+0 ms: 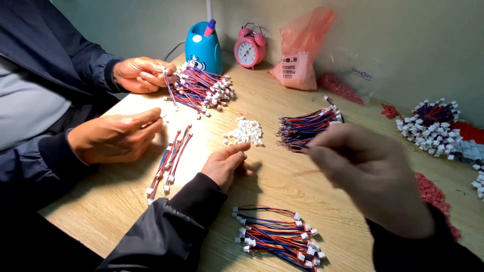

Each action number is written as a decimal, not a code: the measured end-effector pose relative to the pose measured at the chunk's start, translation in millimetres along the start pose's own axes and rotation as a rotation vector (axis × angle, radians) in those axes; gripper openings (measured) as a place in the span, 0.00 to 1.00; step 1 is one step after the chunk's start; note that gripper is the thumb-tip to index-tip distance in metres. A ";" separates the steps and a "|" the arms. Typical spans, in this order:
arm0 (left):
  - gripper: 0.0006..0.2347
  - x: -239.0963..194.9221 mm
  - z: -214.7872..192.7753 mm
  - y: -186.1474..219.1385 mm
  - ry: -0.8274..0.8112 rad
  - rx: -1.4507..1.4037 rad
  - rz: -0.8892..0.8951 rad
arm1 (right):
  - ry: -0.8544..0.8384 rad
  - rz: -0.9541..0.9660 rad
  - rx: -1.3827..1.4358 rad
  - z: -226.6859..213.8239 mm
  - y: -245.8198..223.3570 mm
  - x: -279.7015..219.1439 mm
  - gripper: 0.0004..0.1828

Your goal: Assembling small electrical wire connectors by hand at a workbench

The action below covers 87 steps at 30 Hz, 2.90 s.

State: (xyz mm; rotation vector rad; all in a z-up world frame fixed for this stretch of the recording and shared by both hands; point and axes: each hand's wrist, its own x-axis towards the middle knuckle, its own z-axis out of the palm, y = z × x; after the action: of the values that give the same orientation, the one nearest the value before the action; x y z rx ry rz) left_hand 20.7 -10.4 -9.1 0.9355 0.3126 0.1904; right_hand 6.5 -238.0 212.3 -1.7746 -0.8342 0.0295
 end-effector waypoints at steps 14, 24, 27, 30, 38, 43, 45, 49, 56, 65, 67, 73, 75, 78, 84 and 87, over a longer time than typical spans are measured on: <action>0.08 -23.6 14.2 28.7 0.039 0.027 -0.035 | 0.071 -0.110 0.073 8.6 -27.7 17.4 0.09; 0.07 -24.3 17.8 27.5 0.067 0.005 -0.113 | -0.218 -0.093 0.050 35.0 37.0 26.3 0.06; 0.12 -33.5 26.3 37.8 0.046 -0.004 -0.107 | -0.282 -0.024 0.074 41.8 65.8 25.3 0.07; 0.08 -28.5 20.7 32.0 0.034 0.002 -0.074 | -0.309 0.059 0.005 46.6 77.9 25.6 0.07; 0.10 -23.7 25.2 31.1 0.121 -0.065 -0.057 | -0.207 0.246 -0.087 57.8 100.1 32.5 0.01; 0.10 -31.0 22.9 29.8 0.061 -0.076 -0.052 | -0.177 0.309 -0.189 55.8 109.3 33.2 0.02; 0.11 -28.5 18.8 28.2 0.014 -0.104 -0.082 | -0.162 0.337 -0.189 55.4 108.0 33.1 0.02; 0.12 -30.7 19.3 28.2 -0.004 -0.124 -0.089 | -0.168 0.356 -0.241 58.9 122.5 34.8 0.02; 0.11 -23.6 11.5 21.8 -0.038 -0.169 -0.129 | -0.173 0.398 -0.271 61.6 122.3 36.2 0.04; 0.12 -17.0 7.5 12.6 -0.042 -0.214 -0.204 | -0.175 0.393 -0.258 62.0 123.7 35.4 0.04; 0.12 -16.8 7.1 12.0 -0.043 -0.221 -0.207 | -0.173 0.394 -0.255 61.7 124.0 35.0 0.04; 0.12 -17.3 7.3 13.3 -0.047 -0.215 -0.223 | -0.132 0.390 -0.186 54.4 98.7 36.0 0.03; 0.13 -18.2 8.9 14.5 -0.045 -0.209 -0.219 | -0.113 0.344 -0.098 51.9 82.9 35.5 0.03; 0.12 -14.2 4.9 6.7 -0.045 -0.203 -0.215 | -0.145 0.343 -0.120 53.5 106.2 39.6 0.02; 0.12 -17.1 7.7 10.3 -0.054 -0.197 -0.203 | -0.169 0.377 -0.167 54.7 106.8 37.9 0.02; 0.12 -19.2 8.3 11.5 -0.061 -0.194 -0.205 | -0.194 0.388 -0.201 55.7 109.7 37.8 0.02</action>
State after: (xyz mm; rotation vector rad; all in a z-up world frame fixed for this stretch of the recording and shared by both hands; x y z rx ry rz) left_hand 5.3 -15.7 8.3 0.7110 0.3259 0.0032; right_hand 68.6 -185.6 112.5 -2.1273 -0.6332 0.3893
